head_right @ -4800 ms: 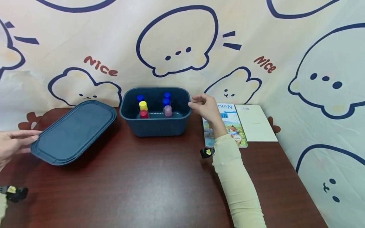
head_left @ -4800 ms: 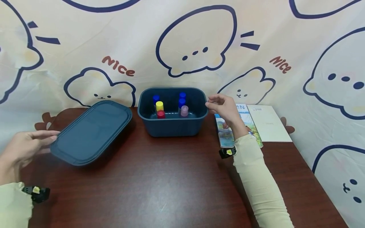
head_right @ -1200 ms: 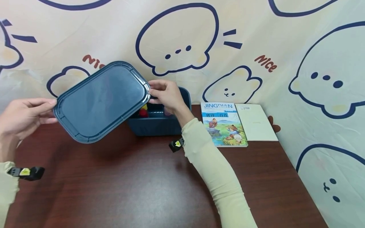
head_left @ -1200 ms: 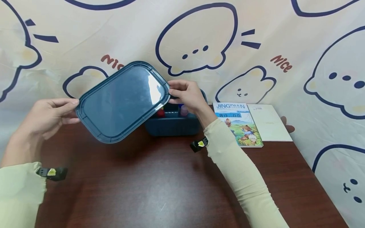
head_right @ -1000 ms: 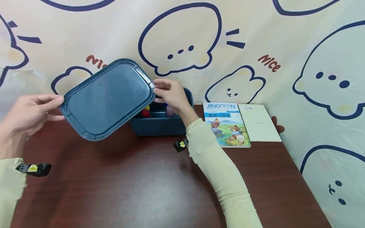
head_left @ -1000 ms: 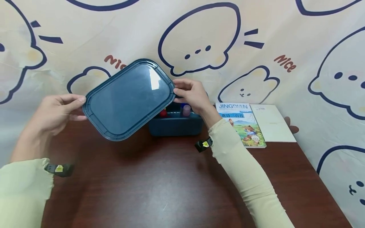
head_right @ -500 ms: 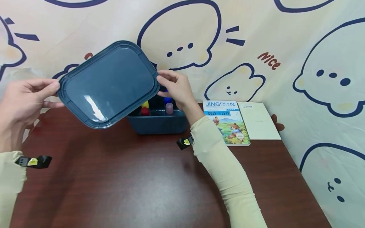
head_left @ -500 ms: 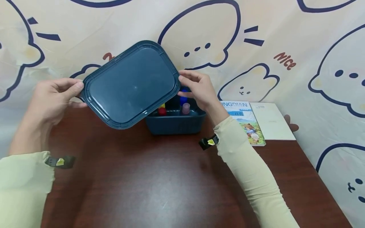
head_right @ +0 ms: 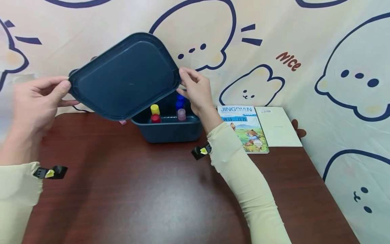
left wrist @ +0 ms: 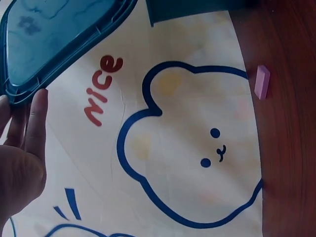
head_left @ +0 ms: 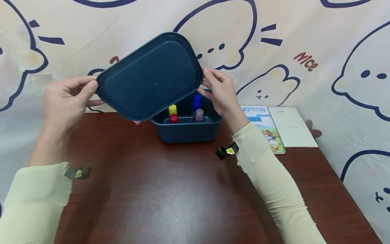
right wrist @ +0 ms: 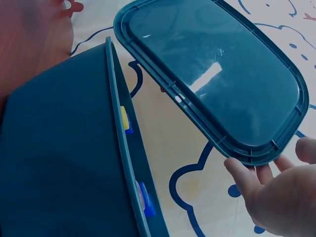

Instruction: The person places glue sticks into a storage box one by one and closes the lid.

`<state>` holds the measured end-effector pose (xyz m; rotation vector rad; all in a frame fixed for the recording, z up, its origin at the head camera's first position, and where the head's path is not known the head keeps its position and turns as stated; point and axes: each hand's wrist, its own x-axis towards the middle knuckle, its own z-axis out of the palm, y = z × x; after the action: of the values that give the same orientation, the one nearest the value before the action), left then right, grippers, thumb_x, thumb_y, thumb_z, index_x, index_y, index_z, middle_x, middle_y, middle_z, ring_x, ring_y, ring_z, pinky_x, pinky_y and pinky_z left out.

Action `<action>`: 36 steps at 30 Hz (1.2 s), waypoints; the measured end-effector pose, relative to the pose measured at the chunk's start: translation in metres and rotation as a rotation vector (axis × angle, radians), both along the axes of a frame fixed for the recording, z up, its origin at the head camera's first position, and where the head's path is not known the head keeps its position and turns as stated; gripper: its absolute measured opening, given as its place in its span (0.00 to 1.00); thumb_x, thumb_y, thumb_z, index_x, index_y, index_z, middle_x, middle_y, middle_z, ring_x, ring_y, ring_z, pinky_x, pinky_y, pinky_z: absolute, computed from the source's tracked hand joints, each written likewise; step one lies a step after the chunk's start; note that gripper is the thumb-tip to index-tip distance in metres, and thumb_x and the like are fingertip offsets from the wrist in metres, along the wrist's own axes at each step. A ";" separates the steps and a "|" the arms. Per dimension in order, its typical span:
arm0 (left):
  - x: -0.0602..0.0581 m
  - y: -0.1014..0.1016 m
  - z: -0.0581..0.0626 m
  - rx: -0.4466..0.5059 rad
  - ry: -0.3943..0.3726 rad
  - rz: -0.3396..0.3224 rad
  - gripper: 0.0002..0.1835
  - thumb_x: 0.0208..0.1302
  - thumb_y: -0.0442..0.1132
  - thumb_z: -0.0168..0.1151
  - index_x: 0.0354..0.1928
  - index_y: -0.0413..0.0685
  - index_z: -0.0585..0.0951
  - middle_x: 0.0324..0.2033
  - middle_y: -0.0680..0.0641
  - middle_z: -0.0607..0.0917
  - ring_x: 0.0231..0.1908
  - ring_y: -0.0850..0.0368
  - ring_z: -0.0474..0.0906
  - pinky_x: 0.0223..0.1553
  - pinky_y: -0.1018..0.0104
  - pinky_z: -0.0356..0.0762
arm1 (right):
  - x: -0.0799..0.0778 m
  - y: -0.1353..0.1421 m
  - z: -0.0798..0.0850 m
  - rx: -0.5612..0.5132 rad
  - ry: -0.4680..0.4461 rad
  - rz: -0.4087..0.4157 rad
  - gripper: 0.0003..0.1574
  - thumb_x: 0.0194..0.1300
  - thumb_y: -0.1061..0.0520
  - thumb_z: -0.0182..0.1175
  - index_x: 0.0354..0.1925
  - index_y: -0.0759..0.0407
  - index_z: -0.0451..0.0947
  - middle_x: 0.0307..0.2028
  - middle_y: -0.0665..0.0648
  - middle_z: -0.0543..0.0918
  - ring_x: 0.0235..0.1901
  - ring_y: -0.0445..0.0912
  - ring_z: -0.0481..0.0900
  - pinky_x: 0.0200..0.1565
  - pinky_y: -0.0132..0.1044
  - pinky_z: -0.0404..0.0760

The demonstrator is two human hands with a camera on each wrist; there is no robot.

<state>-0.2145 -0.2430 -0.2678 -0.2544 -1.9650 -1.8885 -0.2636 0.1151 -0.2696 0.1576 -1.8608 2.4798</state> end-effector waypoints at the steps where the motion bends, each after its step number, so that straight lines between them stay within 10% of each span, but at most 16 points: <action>1: 0.000 0.003 0.000 -0.030 0.021 0.006 0.16 0.63 0.30 0.69 0.53 0.34 0.86 0.39 0.49 0.88 0.34 0.62 0.88 0.29 0.70 0.83 | -0.001 0.002 -0.001 -0.021 -0.009 -0.009 0.21 0.76 0.53 0.56 0.61 0.59 0.81 0.56 0.58 0.83 0.55 0.51 0.83 0.54 0.49 0.82; 7: 0.001 0.016 0.002 -0.208 0.086 0.081 0.15 0.65 0.32 0.68 0.53 0.36 0.86 0.40 0.53 0.89 0.36 0.64 0.87 0.33 0.72 0.82 | -0.005 0.010 -0.002 -0.124 -0.053 -0.046 0.19 0.75 0.54 0.57 0.58 0.60 0.82 0.56 0.60 0.83 0.54 0.52 0.84 0.54 0.50 0.82; 16: 0.002 0.030 0.002 -0.164 0.155 0.043 0.13 0.63 0.26 0.67 0.50 0.32 0.86 0.39 0.47 0.86 0.36 0.58 0.84 0.38 0.73 0.82 | -0.010 0.018 -0.005 -0.215 -0.053 -0.054 0.14 0.74 0.53 0.59 0.45 0.61 0.86 0.51 0.60 0.84 0.51 0.53 0.83 0.58 0.47 0.80; 22: 0.003 0.038 0.000 -0.330 0.171 0.110 0.14 0.65 0.28 0.66 0.52 0.36 0.86 0.41 0.52 0.86 0.39 0.58 0.82 0.40 0.75 0.82 | -0.012 0.026 -0.007 -0.233 -0.150 -0.049 0.18 0.73 0.52 0.60 0.54 0.58 0.86 0.54 0.59 0.81 0.54 0.53 0.79 0.61 0.43 0.78; 36: 0.001 0.049 -0.002 -0.370 0.205 0.142 0.13 0.65 0.31 0.68 0.51 0.39 0.88 0.40 0.58 0.86 0.42 0.59 0.80 0.43 0.80 0.79 | -0.010 0.052 -0.007 -0.097 -0.161 0.128 0.27 0.75 0.44 0.56 0.65 0.52 0.79 0.61 0.61 0.80 0.61 0.57 0.78 0.62 0.47 0.76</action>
<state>-0.2132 -0.1941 -0.2694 -0.3850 -2.1145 -1.3464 -0.2740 0.1675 -0.2769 0.0776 -1.8368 2.7382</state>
